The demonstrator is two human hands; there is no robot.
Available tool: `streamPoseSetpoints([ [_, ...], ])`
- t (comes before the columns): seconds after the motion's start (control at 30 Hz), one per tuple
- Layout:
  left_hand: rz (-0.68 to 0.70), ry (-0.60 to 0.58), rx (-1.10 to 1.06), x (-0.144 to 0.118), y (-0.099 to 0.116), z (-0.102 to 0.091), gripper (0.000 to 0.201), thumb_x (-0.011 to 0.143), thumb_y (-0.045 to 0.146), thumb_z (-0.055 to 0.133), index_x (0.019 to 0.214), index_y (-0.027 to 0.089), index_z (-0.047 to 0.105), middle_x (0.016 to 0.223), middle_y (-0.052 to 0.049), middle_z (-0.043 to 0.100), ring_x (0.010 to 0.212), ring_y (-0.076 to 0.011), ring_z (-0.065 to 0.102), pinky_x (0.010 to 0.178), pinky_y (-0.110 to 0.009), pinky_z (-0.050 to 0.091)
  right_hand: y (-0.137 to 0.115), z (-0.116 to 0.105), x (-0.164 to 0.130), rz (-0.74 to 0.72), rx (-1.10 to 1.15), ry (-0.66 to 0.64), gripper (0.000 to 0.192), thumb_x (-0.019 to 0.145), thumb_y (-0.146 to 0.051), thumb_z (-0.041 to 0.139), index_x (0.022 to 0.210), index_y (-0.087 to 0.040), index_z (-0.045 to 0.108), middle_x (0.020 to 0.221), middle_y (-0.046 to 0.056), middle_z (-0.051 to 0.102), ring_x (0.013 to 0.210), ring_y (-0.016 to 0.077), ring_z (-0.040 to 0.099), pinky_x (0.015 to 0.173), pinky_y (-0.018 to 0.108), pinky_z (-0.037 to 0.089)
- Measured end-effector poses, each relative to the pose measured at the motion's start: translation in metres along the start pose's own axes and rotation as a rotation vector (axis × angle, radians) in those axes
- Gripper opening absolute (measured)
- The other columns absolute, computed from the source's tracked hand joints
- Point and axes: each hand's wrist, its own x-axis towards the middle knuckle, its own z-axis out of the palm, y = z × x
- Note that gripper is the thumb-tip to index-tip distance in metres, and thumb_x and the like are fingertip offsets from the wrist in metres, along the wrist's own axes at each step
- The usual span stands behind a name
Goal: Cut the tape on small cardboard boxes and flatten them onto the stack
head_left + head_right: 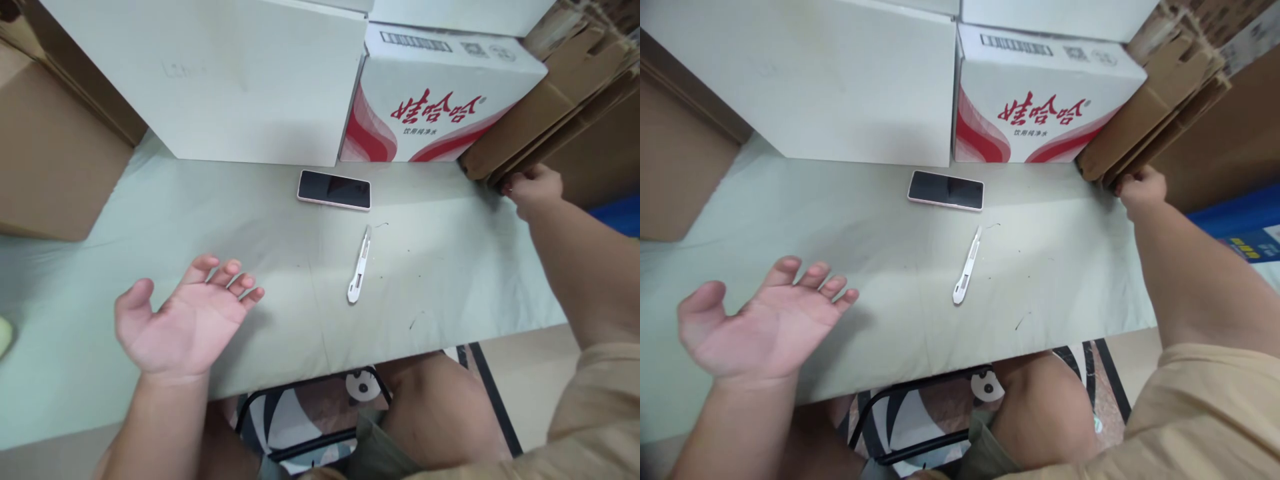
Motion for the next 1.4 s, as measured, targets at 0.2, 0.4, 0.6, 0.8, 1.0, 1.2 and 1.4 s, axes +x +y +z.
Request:
streamPoseSetpoints([
  [0.2,0.013,-0.031,0.01,-0.001,0.001,0.0,0.059,0.029,0.066,0.085,0.066,0.023,0.069,0.068,-0.004,0.061,0.057,-0.0187,0.056,0.05,-0.039,0.058,-0.015,-0.007,-0.007,0.147,0.072,-0.051,0.06,0.083,0.015,0.054,0.139,-0.002,0.069,0.115,0.022,0.074,0.081,0.011,0.071,0.075,0.032,0.054],
  [0.4,0.041,-0.153,-0.033,0.001,0.003,-0.007,0.055,0.038,0.066,0.087,0.071,0.024,0.071,0.074,-0.004,0.065,0.059,-0.0174,0.055,0.055,-0.037,0.059,-0.016,-0.032,-0.034,0.225,0.04,-0.073,0.051,0.083,0.01,0.054,0.131,-0.004,0.066,0.114,0.02,0.068,0.075,0.0117,0.067,0.075,0.036,0.053],
  [0.6,0.055,-0.261,-0.131,-0.005,0.015,-0.022,0.047,0.053,0.06,0.086,0.078,0.022,0.075,0.08,-0.004,0.066,0.067,-0.0176,0.06,0.062,-0.035,0.06,-0.056,-0.058,-0.101,0.093,-0.063,-0.138,0.016,0.082,-0.004,0.063,0.089,-0.018,0.062,0.085,0.006,0.061,0.063,0.0157,0.056,0.078,0.046,0.048],
  [0.8,0.272,-0.202,-0.153,-0.011,0.037,-0.047,0.032,0.064,0.049,0.076,0.071,0.019,0.071,0.072,-0.005,0.061,0.065,-0.0152,0.058,0.064,-0.028,0.055,-0.158,-0.011,-0.206,-0.307,-0.002,-0.465,0.012,0.081,-0.012,0.064,0.088,-0.022,0.066,0.077,0.002,0.063,0.073,0.0199,0.058,0.083,0.039,0.048],
  [1.0,0.148,-0.079,-0.297,-0.012,0.055,-0.063,0.026,0.074,0.043,0.059,0.066,0.018,0.059,0.064,0.0,0.049,0.054,-0.0114,0.052,0.056,-0.024,0.046,-0.3,0.079,-0.362,-1.013,0.205,-0.937,0.032,0.085,-0.015,0.055,0.114,-0.019,0.07,0.108,0.008,0.072,0.083,0.0191,0.067,0.085,0.036,0.058],
  [1.2,0.185,0.023,-0.364,-0.015,0.066,-0.066,0.028,0.077,0.04,0.053,0.061,0.017,0.058,0.061,-0.001,0.047,0.05,-0.0102,0.046,0.051,-0.022,0.039,-0.423,0.126,-0.486,-1.272,0.278,-1.067,0.045,0.099,-0.017,0.038,0.137,-0.019,0.063,0.178,0.004,0.02,0.126,0.0225,0.069,0.109,0.041,0.055],
  [1.4,0.258,0.056,-0.326,-0.012,0.068,-0.071,0.028,0.077,0.042,0.051,0.062,0.019,0.057,0.063,-0.001,0.044,0.053,-0.0114,0.044,0.055,-0.025,0.039,-0.451,0.133,-0.5,-1.361,0.078,-1.071,0.048,0.093,-0.005,0.051,0.138,-0.012,0.067,0.163,0.006,0.052,0.141,0.0287,0.06,0.121,0.045,0.047],
])
